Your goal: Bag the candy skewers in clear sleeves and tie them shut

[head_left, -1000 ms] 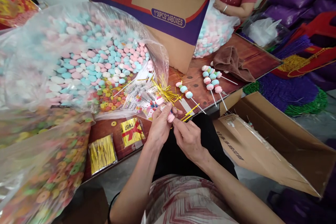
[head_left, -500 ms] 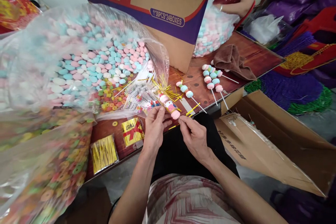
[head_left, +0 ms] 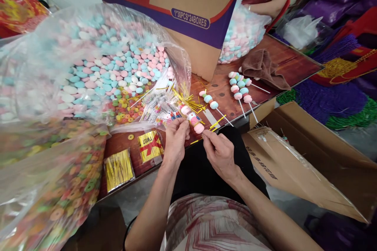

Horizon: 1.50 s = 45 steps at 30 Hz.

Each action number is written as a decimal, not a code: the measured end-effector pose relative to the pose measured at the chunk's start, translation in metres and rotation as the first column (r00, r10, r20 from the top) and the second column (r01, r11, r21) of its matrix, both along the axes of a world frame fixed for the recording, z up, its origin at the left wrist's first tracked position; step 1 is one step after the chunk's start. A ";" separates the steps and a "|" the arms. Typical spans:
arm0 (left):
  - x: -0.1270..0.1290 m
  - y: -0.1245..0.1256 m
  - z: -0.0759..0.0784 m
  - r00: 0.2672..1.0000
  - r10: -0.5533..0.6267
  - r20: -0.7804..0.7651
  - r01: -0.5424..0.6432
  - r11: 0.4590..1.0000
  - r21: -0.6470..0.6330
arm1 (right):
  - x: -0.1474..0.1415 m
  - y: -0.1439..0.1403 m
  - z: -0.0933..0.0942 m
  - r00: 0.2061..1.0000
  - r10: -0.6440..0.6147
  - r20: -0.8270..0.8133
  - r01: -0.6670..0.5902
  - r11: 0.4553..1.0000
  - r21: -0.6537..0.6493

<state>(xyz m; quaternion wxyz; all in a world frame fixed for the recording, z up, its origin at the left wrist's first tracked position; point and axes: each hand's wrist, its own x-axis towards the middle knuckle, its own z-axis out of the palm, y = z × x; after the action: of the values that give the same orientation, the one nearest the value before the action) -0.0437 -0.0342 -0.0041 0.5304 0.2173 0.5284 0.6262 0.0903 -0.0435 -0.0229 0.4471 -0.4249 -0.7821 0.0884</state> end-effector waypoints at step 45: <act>0.000 0.015 0.006 0.900 -0.136 0.415 0.108 0.990 0.092 | -0.018 -0.011 0.005 0.853 -0.035 -0.521 -0.355 0.692 -0.628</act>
<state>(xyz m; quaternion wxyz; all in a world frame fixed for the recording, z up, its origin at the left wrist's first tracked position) -0.0438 -0.0188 0.0017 0.6621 0.1279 0.3661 0.6412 0.0726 -0.0542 -0.0180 0.4246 -0.4526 -0.5818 0.5257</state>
